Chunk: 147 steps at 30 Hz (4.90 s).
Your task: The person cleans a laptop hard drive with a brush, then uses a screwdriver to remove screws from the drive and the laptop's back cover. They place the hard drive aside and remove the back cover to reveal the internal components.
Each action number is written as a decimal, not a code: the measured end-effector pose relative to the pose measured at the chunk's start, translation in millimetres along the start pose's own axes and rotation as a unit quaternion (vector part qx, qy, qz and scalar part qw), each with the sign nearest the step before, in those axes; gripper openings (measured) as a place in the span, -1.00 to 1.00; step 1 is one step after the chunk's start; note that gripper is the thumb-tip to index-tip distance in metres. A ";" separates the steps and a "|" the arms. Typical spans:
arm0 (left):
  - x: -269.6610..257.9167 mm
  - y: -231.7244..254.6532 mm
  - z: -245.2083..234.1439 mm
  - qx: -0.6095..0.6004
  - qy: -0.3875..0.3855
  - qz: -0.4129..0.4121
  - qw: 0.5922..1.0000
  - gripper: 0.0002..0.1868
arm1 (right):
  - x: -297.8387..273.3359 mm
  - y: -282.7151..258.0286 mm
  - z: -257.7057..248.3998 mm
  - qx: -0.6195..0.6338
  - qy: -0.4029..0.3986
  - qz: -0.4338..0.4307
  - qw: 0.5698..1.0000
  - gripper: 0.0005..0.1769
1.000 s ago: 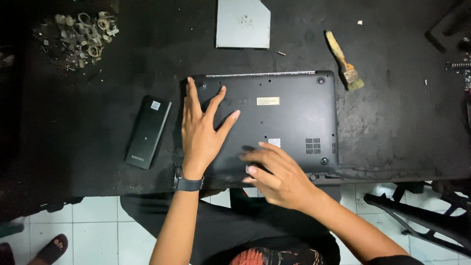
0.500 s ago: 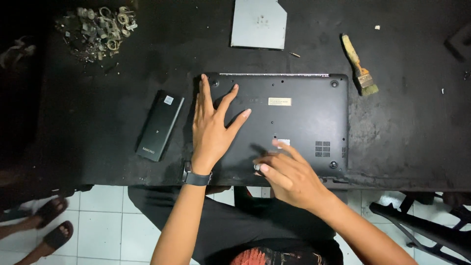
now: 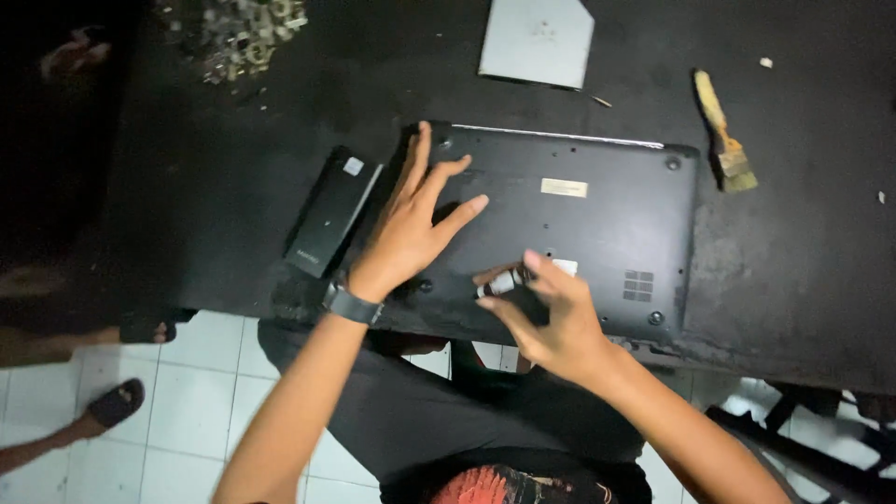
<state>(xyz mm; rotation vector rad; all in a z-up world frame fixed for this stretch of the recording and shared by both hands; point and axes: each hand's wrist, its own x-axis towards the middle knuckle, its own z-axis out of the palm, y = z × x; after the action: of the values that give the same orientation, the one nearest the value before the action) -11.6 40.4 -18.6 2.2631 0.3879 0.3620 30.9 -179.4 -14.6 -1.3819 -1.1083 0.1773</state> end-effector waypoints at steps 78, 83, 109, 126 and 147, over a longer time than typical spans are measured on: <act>-8.5 -2.1 -64.8 0.285 -0.271 0.121 0.912 0.85 | 123.9 92.9 26.2 -0.163 0.063 -0.108 0.979 -0.16; -4.4 -9.5 -56.5 0.277 -0.306 0.112 0.904 0.82 | 157.9 109.3 13.3 -0.151 0.015 -0.081 0.985 -0.21; -7.6 2.9 -65.9 0.252 -0.310 0.086 0.913 0.76 | 150.5 131.2 18.0 -0.215 0.040 -0.119 0.968 -0.21; -18.3 38.0 -57.2 -0.271 0.264 -0.056 0.924 -0.77 | 161.4 52.2 16.8 -0.207 -0.159 -0.212 0.942 -0.54; -198.2 19.0 5.1 -0.350 0.164 -0.457 0.801 -0.44 | 154.2 94.7 38.9 -0.318 -0.334 -0.248 0.852 -0.60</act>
<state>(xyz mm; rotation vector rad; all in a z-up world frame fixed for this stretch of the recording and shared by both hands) -187.5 -51.9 -34.0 1.0880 1.2306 0.2994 129.8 -23.0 -21.8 -1.5863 -2.2239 -0.1188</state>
